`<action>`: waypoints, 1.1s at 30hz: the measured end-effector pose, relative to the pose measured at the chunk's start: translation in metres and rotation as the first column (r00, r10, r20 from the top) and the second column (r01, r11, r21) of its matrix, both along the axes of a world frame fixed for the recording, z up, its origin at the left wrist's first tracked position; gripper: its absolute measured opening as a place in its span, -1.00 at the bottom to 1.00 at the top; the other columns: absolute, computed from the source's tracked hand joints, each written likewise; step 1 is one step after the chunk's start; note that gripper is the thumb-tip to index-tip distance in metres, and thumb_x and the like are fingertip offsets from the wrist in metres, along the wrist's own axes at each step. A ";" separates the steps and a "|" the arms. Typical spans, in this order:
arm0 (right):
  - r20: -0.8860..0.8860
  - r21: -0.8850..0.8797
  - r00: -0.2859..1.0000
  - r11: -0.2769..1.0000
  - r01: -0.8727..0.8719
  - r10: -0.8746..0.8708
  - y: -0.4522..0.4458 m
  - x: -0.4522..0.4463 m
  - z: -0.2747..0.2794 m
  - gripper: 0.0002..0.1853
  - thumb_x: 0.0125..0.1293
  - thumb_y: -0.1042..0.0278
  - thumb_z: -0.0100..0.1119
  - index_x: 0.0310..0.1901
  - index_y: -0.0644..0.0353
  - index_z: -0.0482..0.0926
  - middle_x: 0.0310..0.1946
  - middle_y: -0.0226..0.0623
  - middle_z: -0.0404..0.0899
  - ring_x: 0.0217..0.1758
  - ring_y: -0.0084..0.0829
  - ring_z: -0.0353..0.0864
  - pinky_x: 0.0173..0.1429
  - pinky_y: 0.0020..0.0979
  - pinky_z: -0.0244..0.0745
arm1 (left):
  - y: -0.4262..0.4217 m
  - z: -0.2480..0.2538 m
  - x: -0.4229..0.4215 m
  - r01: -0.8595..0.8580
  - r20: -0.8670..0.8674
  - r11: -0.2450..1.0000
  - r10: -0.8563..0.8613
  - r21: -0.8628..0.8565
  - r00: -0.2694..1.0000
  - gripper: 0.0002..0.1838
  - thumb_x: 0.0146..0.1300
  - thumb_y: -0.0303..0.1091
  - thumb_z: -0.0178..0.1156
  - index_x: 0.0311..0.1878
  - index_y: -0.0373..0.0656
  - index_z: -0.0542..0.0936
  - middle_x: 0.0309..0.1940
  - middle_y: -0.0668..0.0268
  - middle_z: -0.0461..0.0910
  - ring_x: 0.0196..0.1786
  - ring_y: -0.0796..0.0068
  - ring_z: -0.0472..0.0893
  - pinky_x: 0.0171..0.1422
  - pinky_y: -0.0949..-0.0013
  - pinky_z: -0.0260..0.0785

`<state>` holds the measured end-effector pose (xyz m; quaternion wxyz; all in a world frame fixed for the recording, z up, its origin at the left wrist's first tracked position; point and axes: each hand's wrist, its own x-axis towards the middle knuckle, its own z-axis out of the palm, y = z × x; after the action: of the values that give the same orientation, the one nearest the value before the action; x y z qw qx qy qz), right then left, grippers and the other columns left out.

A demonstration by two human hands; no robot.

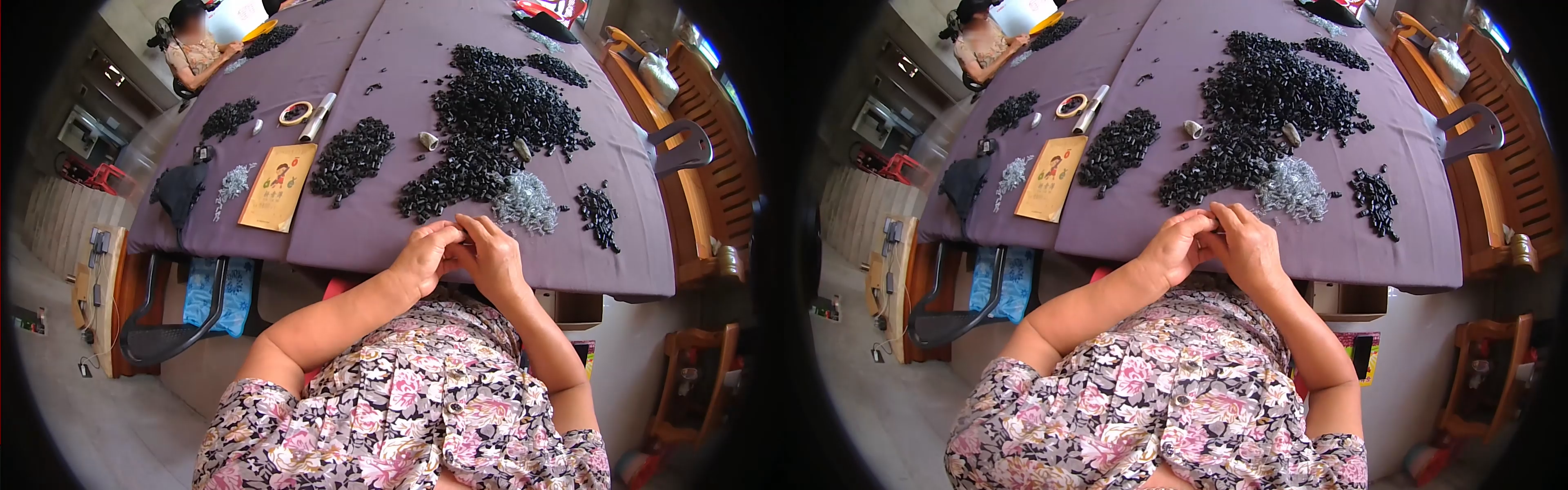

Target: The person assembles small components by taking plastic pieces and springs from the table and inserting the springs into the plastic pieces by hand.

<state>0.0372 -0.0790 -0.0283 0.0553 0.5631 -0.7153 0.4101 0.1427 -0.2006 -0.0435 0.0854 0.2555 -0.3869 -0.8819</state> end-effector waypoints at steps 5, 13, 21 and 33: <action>0.002 0.023 1.000 0.999 -0.024 0.024 0.001 -0.004 -0.007 -0.62 0.20 0.35 0.39 0.04 0.25 0.60 -0.25 -0.18 0.60 -0.24 -0.09 0.69 -0.20 -0.18 0.60 | 0.007 0.018 -0.001 0.060 0.111 0.996 -0.052 -0.069 0.992 -0.84 0.46 -0.31 0.10 -0.12 -0.13 0.63 -0.22 0.32 0.67 -0.15 0.48 0.68 0.01 0.25 0.61; 0.010 0.173 0.998 0.983 -0.067 0.066 0.006 0.000 -0.007 -0.78 0.24 0.31 0.30 -0.15 0.21 0.57 -0.29 -0.17 0.59 -0.20 -0.07 0.67 -0.13 -0.14 0.59 | 0.020 0.016 0.003 0.046 0.154 0.989 -0.024 -0.140 0.988 -0.75 0.49 -0.29 -0.04 -0.14 -0.18 0.61 -0.28 0.28 0.66 -0.19 0.45 0.69 -0.04 0.19 0.63; 0.091 0.137 0.990 0.983 -0.121 0.109 0.009 -0.007 -0.012 -0.84 0.26 0.36 0.27 -0.23 0.26 0.56 -0.33 -0.11 0.58 -0.26 -0.01 0.67 -0.18 -0.10 0.57 | 0.021 0.008 0.007 0.104 0.121 0.983 -0.086 -0.152 0.989 -0.69 0.58 -0.23 -0.08 -0.10 -0.18 0.61 -0.24 0.29 0.68 -0.15 0.45 0.70 0.03 0.24 0.62; 0.314 0.129 0.888 0.942 0.311 -0.336 0.058 -0.083 -0.018 -0.72 0.26 0.38 0.40 -0.03 0.27 0.68 -0.23 -0.07 0.71 -0.28 -0.19 0.72 -0.12 -0.25 0.61 | -0.004 0.009 0.006 0.224 0.104 0.914 -0.200 -0.339 0.974 -0.60 0.61 -0.10 -0.01 0.21 -0.21 0.57 -0.07 0.25 0.70 -0.07 0.48 0.70 0.00 0.41 0.56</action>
<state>-0.0456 -0.0207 -0.0468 -0.0194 0.3604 -0.8129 0.4570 0.1483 -0.2044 -0.0342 0.0201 0.2223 -0.5649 -0.7944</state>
